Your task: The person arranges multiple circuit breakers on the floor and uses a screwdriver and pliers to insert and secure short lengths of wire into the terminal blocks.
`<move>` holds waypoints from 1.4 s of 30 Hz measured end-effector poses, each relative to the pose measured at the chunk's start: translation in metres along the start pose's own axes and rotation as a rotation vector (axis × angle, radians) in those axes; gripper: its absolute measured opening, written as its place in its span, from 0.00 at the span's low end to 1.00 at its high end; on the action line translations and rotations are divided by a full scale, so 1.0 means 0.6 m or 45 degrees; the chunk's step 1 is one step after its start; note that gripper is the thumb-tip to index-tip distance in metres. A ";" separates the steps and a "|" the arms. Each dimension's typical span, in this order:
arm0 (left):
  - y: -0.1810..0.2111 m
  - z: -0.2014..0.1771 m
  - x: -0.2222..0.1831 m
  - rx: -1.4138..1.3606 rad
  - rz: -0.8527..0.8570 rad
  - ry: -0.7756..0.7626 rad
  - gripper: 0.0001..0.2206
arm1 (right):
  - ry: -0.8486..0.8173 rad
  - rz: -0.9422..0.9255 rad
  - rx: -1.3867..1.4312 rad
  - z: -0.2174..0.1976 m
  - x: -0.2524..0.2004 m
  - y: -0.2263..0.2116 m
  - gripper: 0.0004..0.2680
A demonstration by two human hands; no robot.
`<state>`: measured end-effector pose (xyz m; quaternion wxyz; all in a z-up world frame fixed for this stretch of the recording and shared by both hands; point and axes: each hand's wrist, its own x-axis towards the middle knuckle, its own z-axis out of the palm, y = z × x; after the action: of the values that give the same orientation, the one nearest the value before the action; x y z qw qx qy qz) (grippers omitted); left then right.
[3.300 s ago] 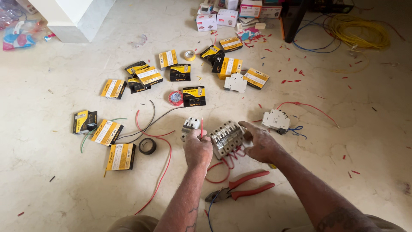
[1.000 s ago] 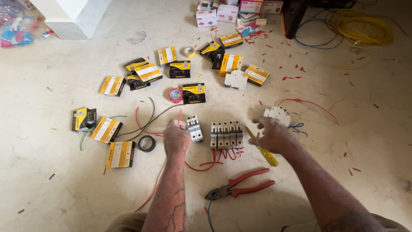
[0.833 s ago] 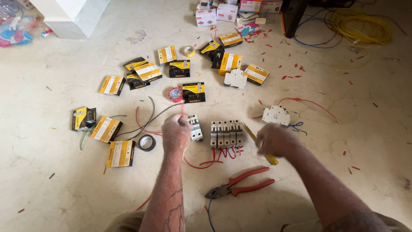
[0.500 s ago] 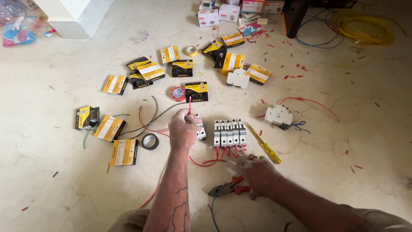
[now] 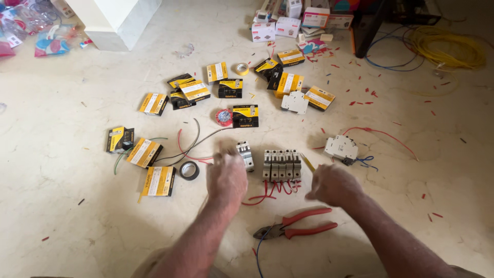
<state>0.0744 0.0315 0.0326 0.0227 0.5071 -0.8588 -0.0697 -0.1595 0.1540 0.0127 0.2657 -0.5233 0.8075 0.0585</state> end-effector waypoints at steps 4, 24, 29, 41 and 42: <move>0.027 0.044 0.015 -0.507 -0.100 -0.406 0.19 | 0.329 -0.105 0.386 -0.008 0.005 0.015 0.30; 0.060 0.088 0.031 -0.696 0.041 -0.255 0.39 | 0.158 -0.141 0.643 -0.010 0.026 -0.030 0.34; 0.059 0.081 0.028 -0.721 0.024 -0.249 0.38 | 0.212 -0.128 0.664 -0.006 0.028 -0.035 0.33; 0.054 0.066 0.033 -0.557 0.124 -0.285 0.39 | 0.221 -0.132 0.681 -0.013 0.021 -0.040 0.32; 0.054 0.066 0.031 -0.541 0.137 -0.284 0.39 | 0.217 -0.133 0.689 -0.012 0.020 -0.041 0.32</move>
<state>0.0330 0.0342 -0.0025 0.0374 0.4336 -0.8479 -0.3029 -0.1446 0.1305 0.0175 0.3295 -0.4776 0.7850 -0.2169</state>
